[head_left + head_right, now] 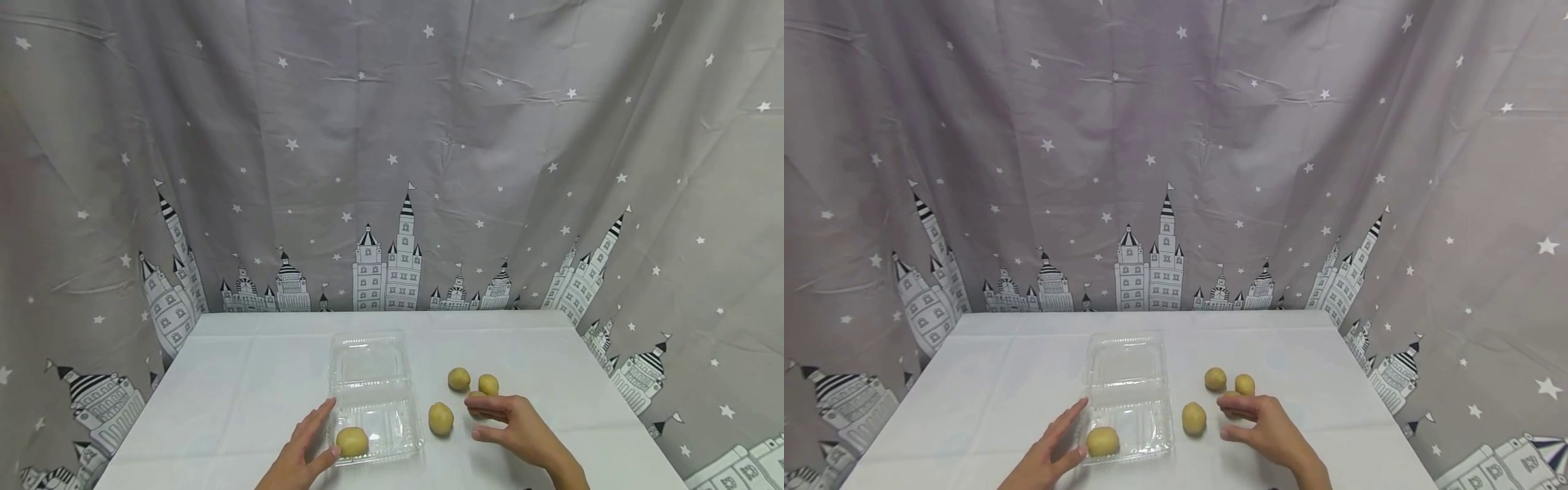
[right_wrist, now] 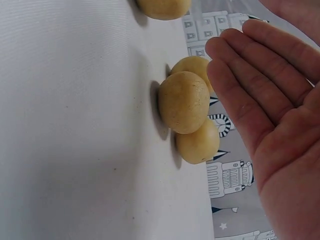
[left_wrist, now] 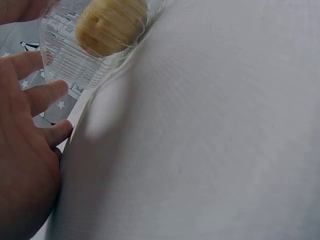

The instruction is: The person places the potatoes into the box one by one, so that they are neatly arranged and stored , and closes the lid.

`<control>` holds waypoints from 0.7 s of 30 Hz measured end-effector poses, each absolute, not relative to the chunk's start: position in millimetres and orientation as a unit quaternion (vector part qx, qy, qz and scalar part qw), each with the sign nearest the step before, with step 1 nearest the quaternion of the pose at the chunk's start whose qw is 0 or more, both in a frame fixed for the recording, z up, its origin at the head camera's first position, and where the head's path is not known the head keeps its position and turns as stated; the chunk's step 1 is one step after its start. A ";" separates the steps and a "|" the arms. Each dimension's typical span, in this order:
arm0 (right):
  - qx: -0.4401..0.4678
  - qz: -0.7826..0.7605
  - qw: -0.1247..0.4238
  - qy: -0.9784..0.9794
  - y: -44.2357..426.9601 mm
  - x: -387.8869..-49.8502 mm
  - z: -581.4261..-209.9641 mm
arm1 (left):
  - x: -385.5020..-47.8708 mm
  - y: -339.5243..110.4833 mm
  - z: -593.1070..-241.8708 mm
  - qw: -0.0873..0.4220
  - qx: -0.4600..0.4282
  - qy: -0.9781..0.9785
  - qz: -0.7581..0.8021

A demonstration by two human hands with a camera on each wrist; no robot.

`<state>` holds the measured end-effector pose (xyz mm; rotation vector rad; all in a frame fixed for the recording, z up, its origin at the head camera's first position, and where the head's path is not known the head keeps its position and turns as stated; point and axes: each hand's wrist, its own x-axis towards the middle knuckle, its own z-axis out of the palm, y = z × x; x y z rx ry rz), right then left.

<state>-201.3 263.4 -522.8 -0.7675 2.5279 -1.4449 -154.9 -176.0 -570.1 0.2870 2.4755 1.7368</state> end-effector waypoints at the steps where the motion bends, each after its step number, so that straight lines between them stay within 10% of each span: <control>1: -0.253 -0.482 0.067 0.836 263.1 -201.5 -523.0 | -154.6 -176.2 -569.8 0.053 0.093 0.814 0.571; 21: -0.247 -0.471 0.053 0.845 254.1 -210.4 -526.8 | -152.1 -176.0 -567.0 0.046 0.102 0.821 0.560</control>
